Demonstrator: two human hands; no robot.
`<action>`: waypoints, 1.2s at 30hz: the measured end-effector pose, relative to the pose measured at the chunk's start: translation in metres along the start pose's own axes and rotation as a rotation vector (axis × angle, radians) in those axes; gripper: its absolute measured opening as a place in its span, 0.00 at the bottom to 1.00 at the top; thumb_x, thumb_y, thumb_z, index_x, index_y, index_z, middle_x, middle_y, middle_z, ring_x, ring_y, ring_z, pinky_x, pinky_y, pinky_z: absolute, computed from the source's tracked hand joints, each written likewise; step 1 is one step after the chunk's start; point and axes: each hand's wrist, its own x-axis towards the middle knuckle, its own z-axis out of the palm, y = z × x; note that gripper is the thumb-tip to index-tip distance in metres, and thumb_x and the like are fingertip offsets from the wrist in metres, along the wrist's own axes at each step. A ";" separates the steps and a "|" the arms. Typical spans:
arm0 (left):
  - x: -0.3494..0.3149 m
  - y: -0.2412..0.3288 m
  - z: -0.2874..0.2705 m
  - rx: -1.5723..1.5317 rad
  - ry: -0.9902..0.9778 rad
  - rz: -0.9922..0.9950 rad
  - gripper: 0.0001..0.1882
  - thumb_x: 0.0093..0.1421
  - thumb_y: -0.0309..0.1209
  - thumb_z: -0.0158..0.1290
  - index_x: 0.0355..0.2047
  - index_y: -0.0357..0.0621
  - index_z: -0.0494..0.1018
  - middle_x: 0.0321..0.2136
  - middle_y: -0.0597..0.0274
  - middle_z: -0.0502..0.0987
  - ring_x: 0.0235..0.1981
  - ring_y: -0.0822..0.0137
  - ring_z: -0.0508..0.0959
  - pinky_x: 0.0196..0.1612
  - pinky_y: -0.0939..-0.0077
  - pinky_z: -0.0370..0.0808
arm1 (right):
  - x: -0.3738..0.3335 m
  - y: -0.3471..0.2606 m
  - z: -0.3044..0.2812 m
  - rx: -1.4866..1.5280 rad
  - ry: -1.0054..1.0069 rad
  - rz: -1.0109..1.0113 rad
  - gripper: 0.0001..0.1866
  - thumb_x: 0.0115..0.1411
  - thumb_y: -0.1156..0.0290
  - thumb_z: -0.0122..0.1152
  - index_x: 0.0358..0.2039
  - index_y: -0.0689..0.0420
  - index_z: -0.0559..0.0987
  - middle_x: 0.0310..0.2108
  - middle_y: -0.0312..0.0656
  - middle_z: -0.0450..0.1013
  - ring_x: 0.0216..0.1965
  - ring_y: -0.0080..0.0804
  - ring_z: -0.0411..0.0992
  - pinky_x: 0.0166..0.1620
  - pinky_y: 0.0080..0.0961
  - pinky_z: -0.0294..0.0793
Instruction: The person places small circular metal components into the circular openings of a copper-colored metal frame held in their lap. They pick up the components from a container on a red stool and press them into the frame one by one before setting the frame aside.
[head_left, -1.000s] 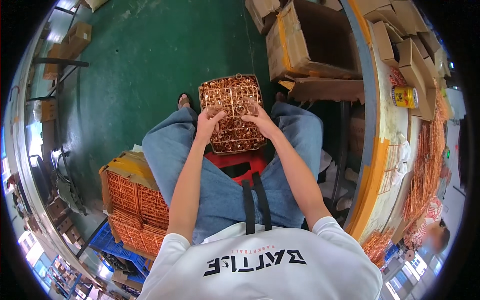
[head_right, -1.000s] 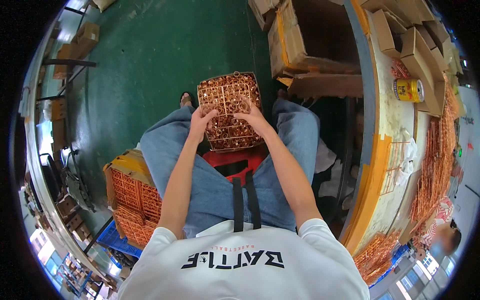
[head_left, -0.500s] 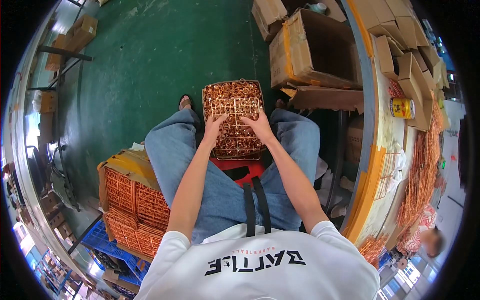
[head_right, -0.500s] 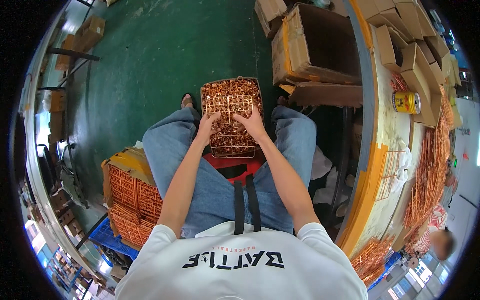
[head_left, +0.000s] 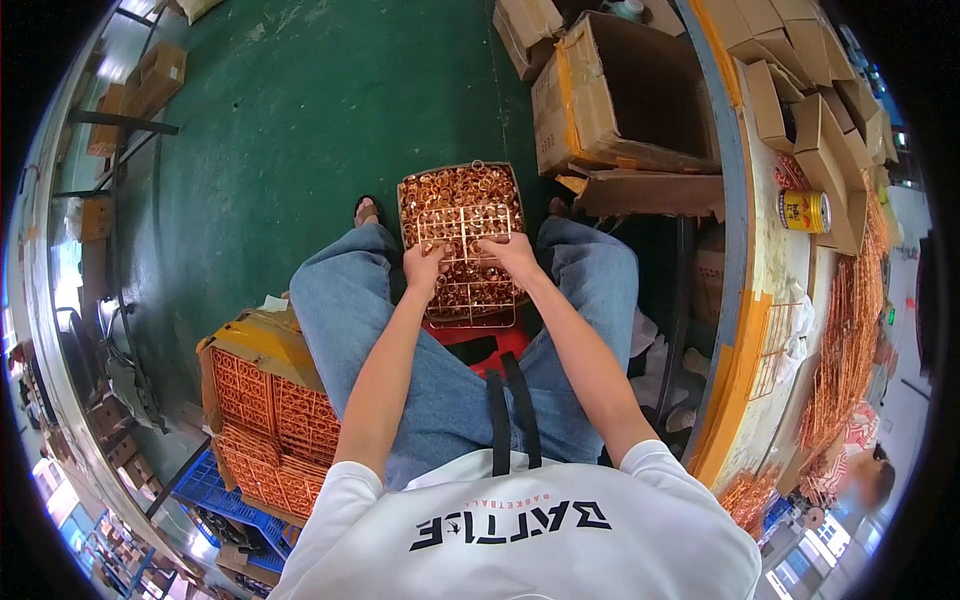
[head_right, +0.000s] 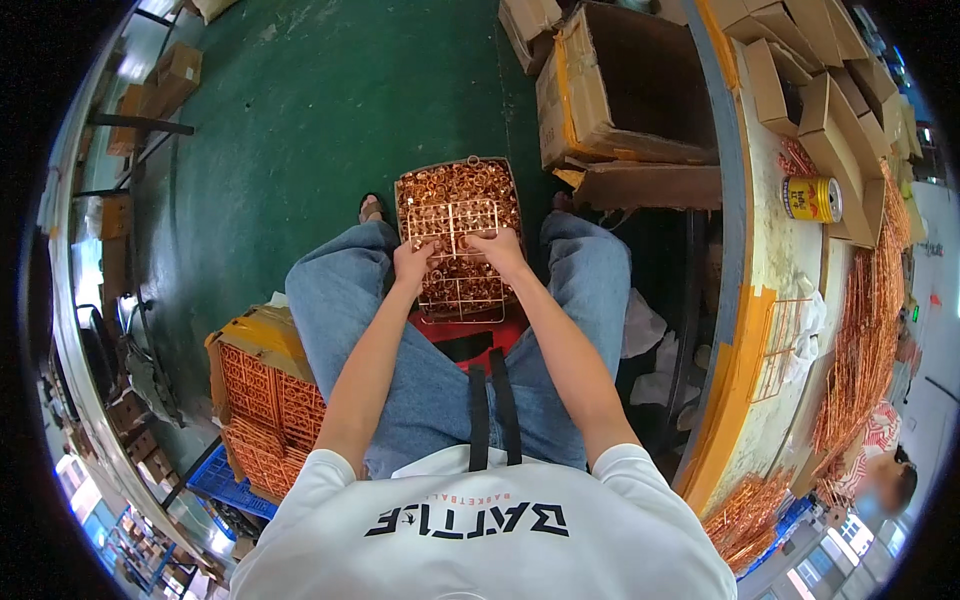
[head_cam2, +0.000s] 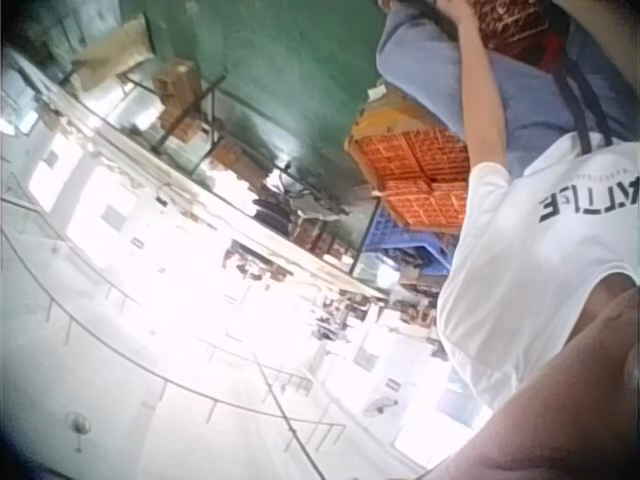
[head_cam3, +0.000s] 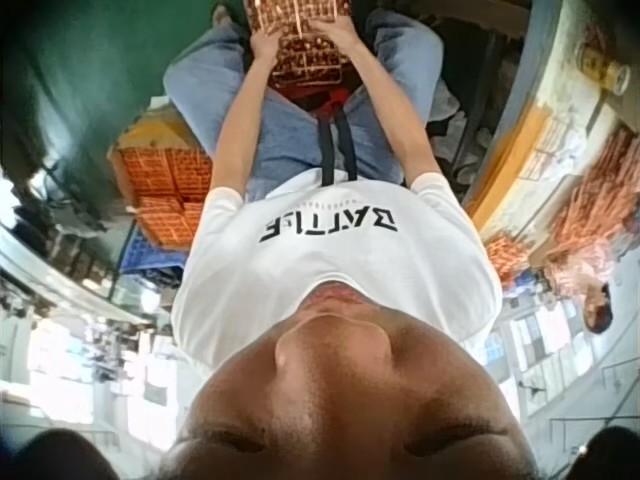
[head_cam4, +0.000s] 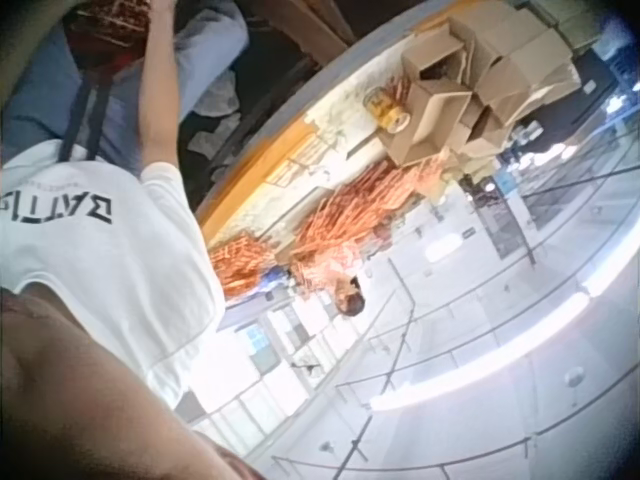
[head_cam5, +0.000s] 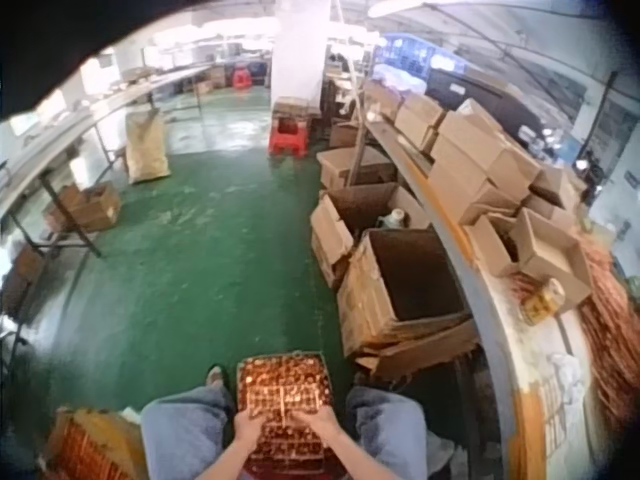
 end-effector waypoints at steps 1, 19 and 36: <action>0.000 0.000 0.002 -0.033 0.039 -0.046 0.05 0.55 0.23 0.52 0.33 0.38 0.72 0.27 0.62 0.76 0.23 0.72 0.76 0.21 0.83 0.72 | 0.002 0.003 -0.002 0.003 0.005 0.002 0.07 0.53 0.78 0.59 0.32 0.68 0.76 0.30 0.42 0.74 0.31 0.29 0.75 0.31 0.23 0.78; 0.007 0.005 -0.006 -0.060 -0.134 -0.199 0.14 0.60 0.34 0.42 0.44 0.43 0.67 0.35 0.64 0.68 0.35 0.68 0.70 0.39 0.67 0.74 | 0.028 0.026 -0.007 -0.740 0.487 -0.232 0.12 0.48 0.71 0.61 0.29 0.67 0.73 0.29 0.49 0.72 0.30 0.43 0.73 0.32 0.33 0.71; 0.010 0.054 -0.031 -0.186 -0.661 -0.036 0.31 0.62 0.49 0.41 0.60 0.45 0.54 0.60 0.63 0.56 0.59 0.62 0.58 0.56 0.75 0.63 | -0.090 -0.016 -0.014 -0.163 0.091 -0.356 0.12 0.56 0.63 0.56 0.31 0.61 0.74 0.24 0.40 0.74 0.24 0.27 0.74 0.28 0.24 0.72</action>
